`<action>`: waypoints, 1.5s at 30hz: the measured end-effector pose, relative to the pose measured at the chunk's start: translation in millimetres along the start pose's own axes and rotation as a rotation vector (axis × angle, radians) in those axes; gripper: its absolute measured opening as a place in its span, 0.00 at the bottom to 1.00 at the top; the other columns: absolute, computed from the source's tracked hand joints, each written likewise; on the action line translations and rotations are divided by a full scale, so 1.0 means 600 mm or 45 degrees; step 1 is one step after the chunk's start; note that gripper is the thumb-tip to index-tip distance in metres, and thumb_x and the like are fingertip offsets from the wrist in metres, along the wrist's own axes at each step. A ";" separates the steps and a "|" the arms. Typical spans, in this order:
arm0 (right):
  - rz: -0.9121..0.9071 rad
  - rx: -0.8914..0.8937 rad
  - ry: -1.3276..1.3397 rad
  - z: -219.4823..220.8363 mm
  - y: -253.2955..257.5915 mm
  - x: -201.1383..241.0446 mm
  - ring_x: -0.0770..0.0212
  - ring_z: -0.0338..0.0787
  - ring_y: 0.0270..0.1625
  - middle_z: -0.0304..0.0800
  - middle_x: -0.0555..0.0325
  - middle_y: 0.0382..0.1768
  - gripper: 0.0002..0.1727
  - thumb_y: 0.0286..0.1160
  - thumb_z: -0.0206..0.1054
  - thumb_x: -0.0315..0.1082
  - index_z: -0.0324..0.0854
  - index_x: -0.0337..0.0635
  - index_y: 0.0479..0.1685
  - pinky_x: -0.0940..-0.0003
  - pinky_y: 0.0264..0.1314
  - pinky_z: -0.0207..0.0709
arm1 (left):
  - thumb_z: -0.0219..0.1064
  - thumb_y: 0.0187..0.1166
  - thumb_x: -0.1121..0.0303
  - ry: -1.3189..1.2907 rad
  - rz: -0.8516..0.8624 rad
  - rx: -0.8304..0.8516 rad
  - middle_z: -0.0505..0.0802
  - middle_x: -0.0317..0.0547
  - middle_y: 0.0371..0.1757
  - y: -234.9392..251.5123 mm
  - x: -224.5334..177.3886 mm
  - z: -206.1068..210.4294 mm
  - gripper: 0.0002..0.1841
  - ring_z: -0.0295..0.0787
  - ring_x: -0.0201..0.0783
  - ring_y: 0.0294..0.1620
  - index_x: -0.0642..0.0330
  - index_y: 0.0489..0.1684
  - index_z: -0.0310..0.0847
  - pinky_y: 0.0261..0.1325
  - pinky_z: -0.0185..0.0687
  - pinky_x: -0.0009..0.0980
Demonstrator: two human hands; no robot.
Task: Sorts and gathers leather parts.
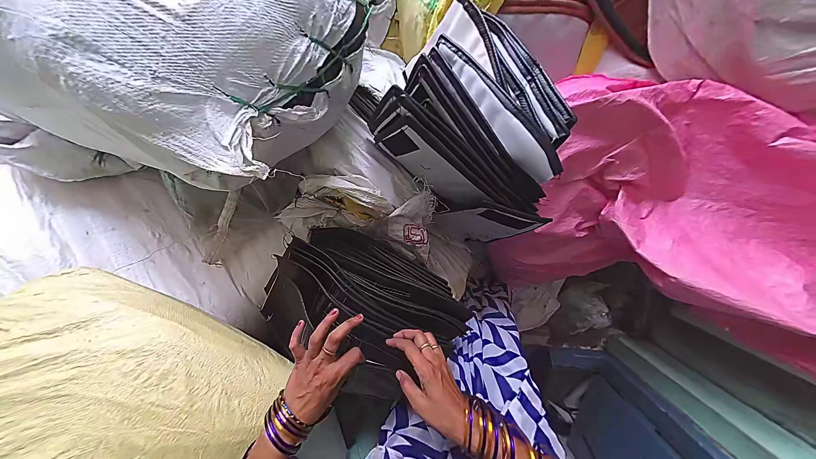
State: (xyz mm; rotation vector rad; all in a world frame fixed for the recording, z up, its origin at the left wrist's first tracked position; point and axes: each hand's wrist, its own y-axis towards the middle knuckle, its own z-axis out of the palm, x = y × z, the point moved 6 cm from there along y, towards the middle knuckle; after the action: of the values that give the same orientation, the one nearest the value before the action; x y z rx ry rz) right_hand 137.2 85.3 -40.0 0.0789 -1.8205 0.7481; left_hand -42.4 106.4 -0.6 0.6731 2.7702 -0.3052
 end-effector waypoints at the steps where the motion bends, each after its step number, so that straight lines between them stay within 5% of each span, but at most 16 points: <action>1: 0.060 0.026 -0.003 -0.001 -0.003 -0.007 0.36 0.83 0.66 0.86 0.42 0.67 0.29 0.64 0.62 0.30 0.83 0.37 0.70 0.38 0.57 0.75 | 0.57 0.84 0.57 -0.031 0.034 0.000 0.82 0.32 0.75 -0.003 0.000 -0.001 0.09 0.56 0.41 0.90 0.37 0.30 0.74 0.87 0.34 0.56; 4: 0.140 0.054 0.039 0.002 -0.011 -0.016 0.35 0.84 0.64 0.88 0.41 0.63 0.33 0.58 0.61 0.27 0.80 0.34 0.73 0.37 0.56 0.73 | 0.56 0.85 0.58 -0.055 0.070 0.094 0.81 0.33 0.78 -0.002 -0.001 0.002 0.10 0.57 0.42 0.91 0.39 0.30 0.73 0.88 0.37 0.58; 7: 0.166 0.102 0.165 0.000 -0.011 -0.009 0.40 0.86 0.60 0.90 0.43 0.56 0.31 0.57 0.57 0.24 0.85 0.35 0.68 0.41 0.59 0.74 | 0.61 0.78 0.62 -0.068 0.095 0.197 0.92 0.32 0.66 0.012 0.003 0.008 0.06 0.76 0.44 0.82 0.39 0.33 0.82 0.77 0.46 0.75; 9: 0.224 0.158 0.203 -0.001 -0.007 -0.014 0.43 0.85 0.59 0.92 0.45 0.54 0.31 0.60 0.53 0.22 0.84 0.35 0.70 0.44 0.62 0.71 | 0.58 0.81 0.59 -0.089 0.120 0.196 0.93 0.29 0.48 0.014 0.004 0.003 0.06 0.84 0.37 0.68 0.36 0.42 0.81 0.79 0.47 0.66; 12: 0.260 0.120 -0.008 -0.002 0.000 -0.027 0.40 0.83 0.60 0.91 0.44 0.54 0.34 0.60 0.55 0.22 0.81 0.36 0.75 0.42 0.59 0.71 | 0.59 0.80 0.60 -0.096 0.183 0.248 0.91 0.30 0.39 0.013 0.000 -0.003 0.09 0.89 0.35 0.48 0.34 0.49 0.83 0.77 0.59 0.51; 14: 0.264 0.101 -0.164 0.001 0.003 -0.033 0.35 0.80 0.65 0.87 0.40 0.59 0.35 0.58 0.58 0.22 0.82 0.40 0.75 0.38 0.58 0.71 | 0.61 0.78 0.62 -0.096 0.239 0.300 0.92 0.33 0.36 0.014 -0.004 -0.002 0.10 0.90 0.37 0.41 0.36 0.44 0.89 0.71 0.70 0.46; 16: 0.242 0.049 -0.194 0.003 0.001 -0.032 0.34 0.80 0.65 0.86 0.40 0.59 0.35 0.54 0.60 0.23 0.86 0.43 0.70 0.39 0.55 0.72 | 0.60 0.77 0.63 -0.077 0.261 0.329 0.93 0.33 0.39 0.019 -0.004 0.002 0.09 0.90 0.38 0.48 0.38 0.39 0.88 0.69 0.74 0.41; 20: 0.339 0.129 -0.005 0.000 -0.004 -0.027 0.35 0.75 0.71 0.83 0.41 0.65 0.31 0.54 0.59 0.21 0.92 0.47 0.61 0.37 0.62 0.67 | 0.65 0.72 0.65 -0.158 0.249 0.464 0.88 0.39 0.74 0.026 0.004 0.018 0.08 0.78 0.52 0.80 0.42 0.41 0.89 0.71 0.75 0.54; 25: 0.391 0.262 0.063 -0.002 0.008 -0.035 0.34 0.61 0.87 0.67 0.43 0.86 0.29 0.58 0.59 0.21 0.92 0.50 0.60 0.34 0.73 0.59 | 0.70 0.64 0.64 -0.186 0.256 0.556 0.95 0.31 0.57 0.031 0.013 0.021 0.11 0.84 0.49 0.73 0.39 0.43 0.90 0.71 0.72 0.62; 30: 0.341 0.270 0.062 0.003 0.010 -0.032 0.40 0.73 0.77 0.81 0.47 0.74 0.27 0.58 0.58 0.22 0.89 0.44 0.59 0.38 0.67 0.63 | 0.67 0.65 0.65 -0.176 0.273 0.546 0.95 0.30 0.53 0.032 0.014 0.022 0.14 0.89 0.45 0.66 0.38 0.48 0.89 0.67 0.75 0.56; 32: 0.361 0.258 0.074 0.004 0.013 -0.027 0.40 0.76 0.72 0.83 0.45 0.67 0.28 0.57 0.59 0.22 0.85 0.43 0.63 0.40 0.63 0.65 | 0.70 0.59 0.68 -0.171 0.258 0.526 0.96 0.34 0.53 0.035 0.016 0.022 0.26 0.91 0.46 0.57 0.38 0.61 0.86 0.56 0.78 0.51; 35: 0.454 0.337 0.153 0.007 0.016 -0.023 0.40 0.76 0.72 0.82 0.43 0.67 0.37 0.60 0.59 0.20 0.71 0.38 0.81 0.39 0.67 0.64 | 0.81 0.39 0.73 -0.230 0.165 0.529 0.90 0.55 0.62 0.041 0.019 0.023 0.49 0.92 0.55 0.46 0.44 0.79 0.78 0.40 0.80 0.52; 38: 0.524 0.412 0.228 0.006 0.019 -0.022 0.42 0.75 0.73 0.82 0.44 0.70 0.44 0.63 0.57 0.18 0.56 0.35 0.91 0.39 0.72 0.60 | 0.86 0.24 0.79 -0.257 0.051 0.619 0.84 0.60 0.74 0.043 0.021 0.025 0.52 0.93 0.60 0.49 0.57 0.71 0.83 0.36 0.82 0.54; 41: 0.582 0.513 0.149 0.005 0.029 -0.027 0.42 0.72 0.76 0.79 0.44 0.74 0.45 0.69 0.55 0.20 0.47 0.37 0.94 0.40 0.75 0.57 | 0.87 0.30 0.76 -0.263 0.051 0.712 0.92 0.54 0.63 0.048 0.020 0.022 0.36 0.93 0.58 0.51 0.58 0.53 0.90 0.39 0.83 0.54; 45: 0.615 0.591 -0.094 0.001 0.037 -0.046 0.40 0.70 0.76 0.78 0.41 0.70 0.40 0.73 0.57 0.25 0.58 0.46 0.93 0.40 0.73 0.58 | 0.83 0.37 0.69 -0.140 0.120 0.572 0.90 0.52 0.66 0.047 0.018 0.012 0.27 0.91 0.57 0.50 0.50 0.46 0.93 0.39 0.81 0.52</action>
State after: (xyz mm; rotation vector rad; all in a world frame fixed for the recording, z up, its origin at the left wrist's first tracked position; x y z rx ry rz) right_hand 138.3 94.5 -74.5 -0.0343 -1.7174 1.5196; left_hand -36.6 133.4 -14.4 0.8549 2.5702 -0.9309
